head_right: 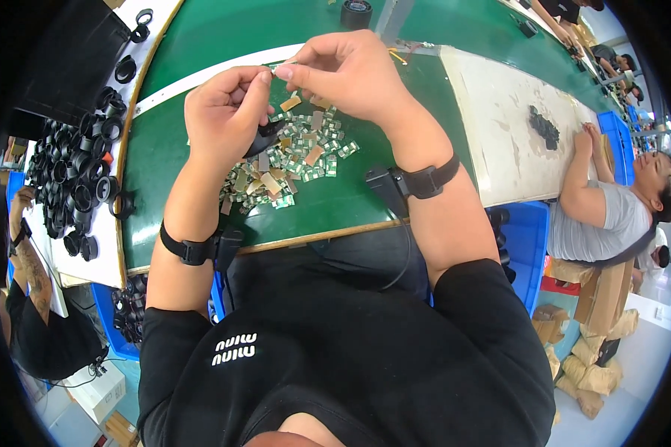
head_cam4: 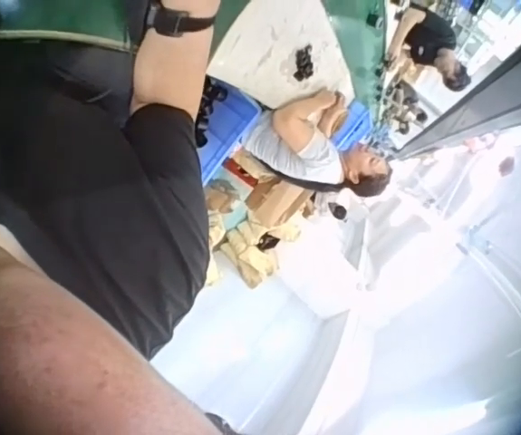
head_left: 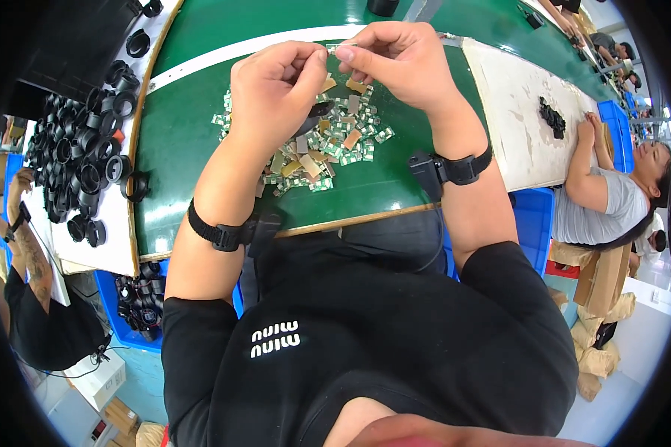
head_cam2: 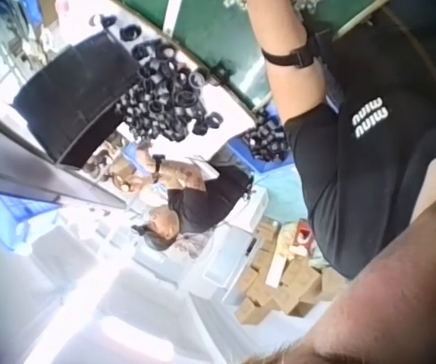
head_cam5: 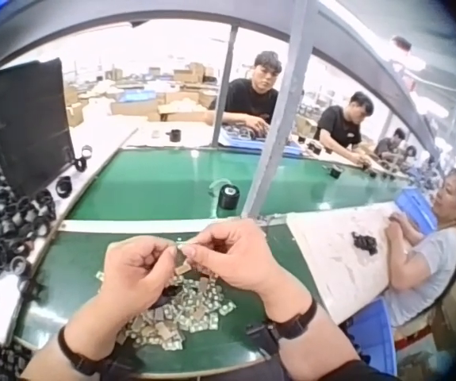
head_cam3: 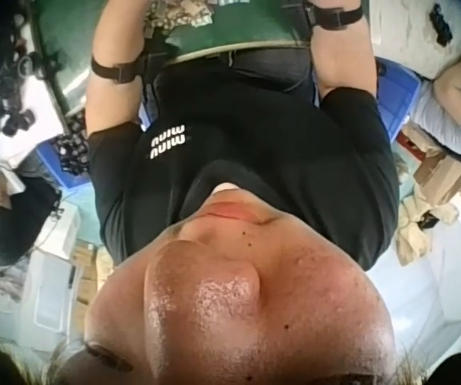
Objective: The recorder is assembling small electronic motor components by fitting small circuit boards and wires into black plastic housings.
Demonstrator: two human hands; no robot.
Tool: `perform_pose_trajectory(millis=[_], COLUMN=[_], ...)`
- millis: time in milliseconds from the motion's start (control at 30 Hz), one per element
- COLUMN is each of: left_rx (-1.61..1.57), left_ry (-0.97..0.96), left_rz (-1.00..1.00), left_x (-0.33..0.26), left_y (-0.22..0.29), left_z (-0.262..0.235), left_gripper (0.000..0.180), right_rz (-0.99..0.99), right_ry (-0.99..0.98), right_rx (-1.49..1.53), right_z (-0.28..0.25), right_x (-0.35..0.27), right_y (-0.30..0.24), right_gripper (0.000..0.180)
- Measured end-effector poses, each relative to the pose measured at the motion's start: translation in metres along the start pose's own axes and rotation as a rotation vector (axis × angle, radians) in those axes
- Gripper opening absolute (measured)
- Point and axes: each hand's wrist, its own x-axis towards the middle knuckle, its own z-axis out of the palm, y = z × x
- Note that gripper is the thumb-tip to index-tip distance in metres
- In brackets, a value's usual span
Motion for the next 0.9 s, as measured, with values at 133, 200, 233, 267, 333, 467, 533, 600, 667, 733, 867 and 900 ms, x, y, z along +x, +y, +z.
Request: perform_pose_trajectory(millis=[133, 200, 233, 267, 333, 467, 533, 600, 667, 733, 867, 900], left_rx=[0.04, 0.062, 0.084, 0.083, 0.1, 0.15, 0.194, 0.202, 0.19, -0.087, -0.725, -0.729], left_ry=[0.063, 0.048, 0.034, 0.035, -0.034, -0.005, 0.051, 0.059, 0.049, 0.087, 0.051, 0.057], left_rz=[0.057, 0.09, 0.123, 0.123, 0.163, 0.27, 0.44, 0.453, 0.453, 0.219, -0.027, -0.015], left_x=[0.002, 0.002, 0.003, 0.003, 0.002, 0.0, 0.003, 0.003, 0.006, 0.006, 0.016, 0.017], left_y=[-0.005, -0.006, -0.006, -0.005, -0.001, 0.004, 0.006, 0.006, 0.003, 0.007, -0.007, -0.012], left_z=[0.002, -0.002, -0.003, -0.004, -0.008, -0.007, -0.006, -0.008, -0.012, -0.008, -0.027, -0.027], left_gripper=[0.012, 0.011, 0.011, 0.011, 0.008, 0.004, 0.002, 0.001, 0.005, 0.007, 0.024, 0.024], right_rz=[0.002, 0.014, -0.005, -0.023, -0.018, -0.048, -0.106, -0.166, -0.147, -0.112, 0.221, 0.222], right_ry=[-0.023, -0.014, -0.037, -0.061, -0.066, -0.054, -0.035, -0.018, 0.016, 0.004, -0.159, -0.291], right_rx=[0.044, 0.083, 0.112, 0.141, 0.128, 0.097, 0.047, 0.001, 0.033, 0.094, 0.521, 0.362], right_z=[0.001, 0.003, 0.004, 0.005, 0.006, 0.011, 0.014, 0.018, 0.022, 0.018, 0.021, 0.023], right_x=[0.002, 0.002, 0.002, 0.002, 0.001, -0.004, -0.007, -0.008, -0.007, 0.002, 0.014, 0.014], right_y=[0.007, 0.009, 0.01, 0.011, 0.007, 0.004, 0.002, 0.001, 0.002, 0.016, 0.023, 0.032], right_gripper=[0.018, 0.019, 0.018, 0.018, 0.016, 0.013, 0.013, 0.013, 0.016, 0.019, 0.046, 0.058])
